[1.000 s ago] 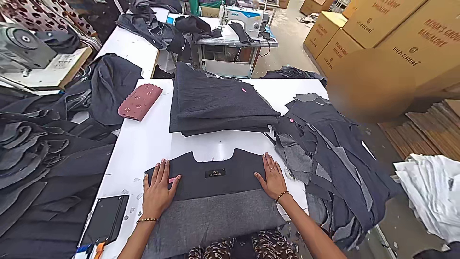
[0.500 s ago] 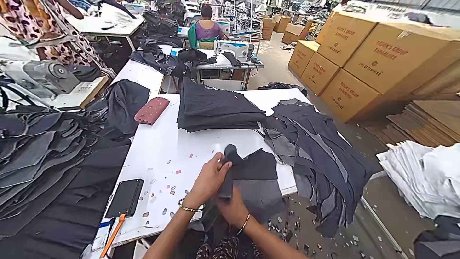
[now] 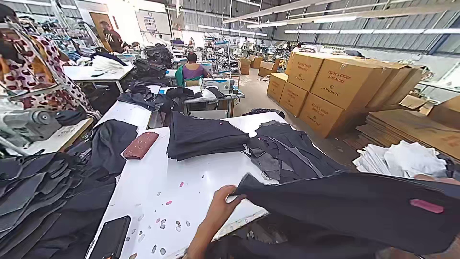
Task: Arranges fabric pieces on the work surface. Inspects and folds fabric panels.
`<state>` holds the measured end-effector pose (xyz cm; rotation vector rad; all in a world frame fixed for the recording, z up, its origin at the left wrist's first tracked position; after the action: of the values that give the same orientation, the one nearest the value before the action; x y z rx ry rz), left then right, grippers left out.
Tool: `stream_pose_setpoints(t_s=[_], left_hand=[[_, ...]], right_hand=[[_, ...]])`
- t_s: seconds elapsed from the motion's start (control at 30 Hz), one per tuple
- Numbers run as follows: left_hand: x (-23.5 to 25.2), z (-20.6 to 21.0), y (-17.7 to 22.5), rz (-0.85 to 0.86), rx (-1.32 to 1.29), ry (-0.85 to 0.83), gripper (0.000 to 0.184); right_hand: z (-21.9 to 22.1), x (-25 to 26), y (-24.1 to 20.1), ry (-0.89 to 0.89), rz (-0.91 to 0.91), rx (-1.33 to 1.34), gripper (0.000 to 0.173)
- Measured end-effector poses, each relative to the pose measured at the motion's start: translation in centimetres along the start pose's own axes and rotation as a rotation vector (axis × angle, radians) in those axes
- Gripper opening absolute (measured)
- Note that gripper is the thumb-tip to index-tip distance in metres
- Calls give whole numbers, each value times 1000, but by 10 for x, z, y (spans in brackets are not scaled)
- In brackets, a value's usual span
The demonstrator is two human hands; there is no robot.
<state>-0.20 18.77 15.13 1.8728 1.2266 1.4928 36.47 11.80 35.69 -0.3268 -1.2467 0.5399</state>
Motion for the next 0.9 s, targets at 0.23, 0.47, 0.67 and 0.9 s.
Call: stream_pose_setpoints(t_s=[0.23, 0.47, 0.67, 0.9], left_hand=[[-61, -199, 103, 58, -354, 646, 13], [-49, -235, -3, -583, -442, 736, 37], [-232, -165, -112, -1023, -669, 108, 67], [-157, -229, -34, -648, -212, 462, 35]], right_hand=[[-26, -24, 28, -34, 174, -451, 32], [38, -31, 197, 116, 827, -167, 38], [-19, -226, 290, -768, 1467, -375, 16], [-4, -82, 234, -306, 948, -231, 20]])
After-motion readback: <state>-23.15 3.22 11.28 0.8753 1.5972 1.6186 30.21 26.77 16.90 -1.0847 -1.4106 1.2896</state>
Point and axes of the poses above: each hand's wrist, its own x-axis towards the middle knuckle, its own z-axis out of the palm, y = z × x, the point moved 10 cm from there along x, towards the middle knuckle, and after that the axes turned 3 degrees about -z, right-handed, at the moved point
